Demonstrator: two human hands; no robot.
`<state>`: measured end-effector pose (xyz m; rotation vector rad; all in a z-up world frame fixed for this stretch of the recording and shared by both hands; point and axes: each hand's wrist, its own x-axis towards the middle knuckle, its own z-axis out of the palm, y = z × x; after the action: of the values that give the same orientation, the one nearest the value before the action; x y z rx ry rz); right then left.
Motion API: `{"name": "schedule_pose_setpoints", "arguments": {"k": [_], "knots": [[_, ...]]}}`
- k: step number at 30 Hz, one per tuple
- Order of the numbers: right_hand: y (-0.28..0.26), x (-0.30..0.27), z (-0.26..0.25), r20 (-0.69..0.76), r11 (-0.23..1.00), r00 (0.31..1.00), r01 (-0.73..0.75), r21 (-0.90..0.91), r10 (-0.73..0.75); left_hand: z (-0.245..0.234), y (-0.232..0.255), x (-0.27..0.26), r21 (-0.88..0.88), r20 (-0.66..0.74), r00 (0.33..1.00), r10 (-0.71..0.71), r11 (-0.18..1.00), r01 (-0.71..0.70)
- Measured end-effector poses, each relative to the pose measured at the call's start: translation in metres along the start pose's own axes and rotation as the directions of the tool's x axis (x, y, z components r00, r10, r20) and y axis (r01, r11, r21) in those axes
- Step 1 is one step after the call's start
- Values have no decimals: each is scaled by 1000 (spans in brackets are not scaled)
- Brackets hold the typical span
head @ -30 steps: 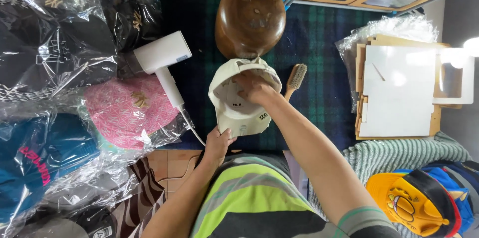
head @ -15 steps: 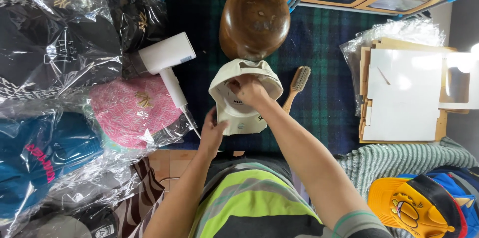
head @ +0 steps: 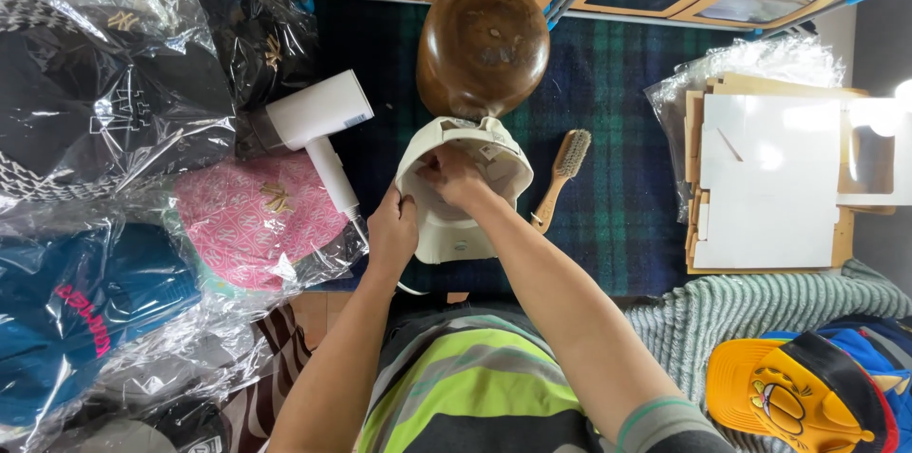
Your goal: A person is cleaning and steaming the interior and exterior of a white baseball cap using a brush and a handheld steamer in a warehouse setting.
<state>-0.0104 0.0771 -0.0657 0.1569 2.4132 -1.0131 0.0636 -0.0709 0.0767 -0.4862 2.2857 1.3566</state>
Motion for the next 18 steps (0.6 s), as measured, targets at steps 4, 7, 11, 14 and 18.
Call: {"name": "schedule_pose_setpoints", "arguments": {"k": [4, 7, 11, 14, 18], "knots": [[-25, -24, -20, 14, 999, 1000, 5, 36, -6, -1, 6, -7, 26, 6, 1000, 16, 1000, -16], [-24, -29, -24, -2, 996, 997, 78, -46, -78, 8, -12, 1, 27, -8, 1000, 27, 999, -27], [54, -14, -21, 55, 640, 894, 361, -678, -446, 10, -17, -6, -70, -11, 997, 75, 995, -76], [73, -30, -43, 41, 374, 804, 320, -871, -593, 12, -20, -10, -92, -40, 994, 105, 990, -108], [133, -46, -32, -69, 392, 729, 283, -875, -681, 10, -12, -7, -89, -85, 973, 216, 971, -223]]}}
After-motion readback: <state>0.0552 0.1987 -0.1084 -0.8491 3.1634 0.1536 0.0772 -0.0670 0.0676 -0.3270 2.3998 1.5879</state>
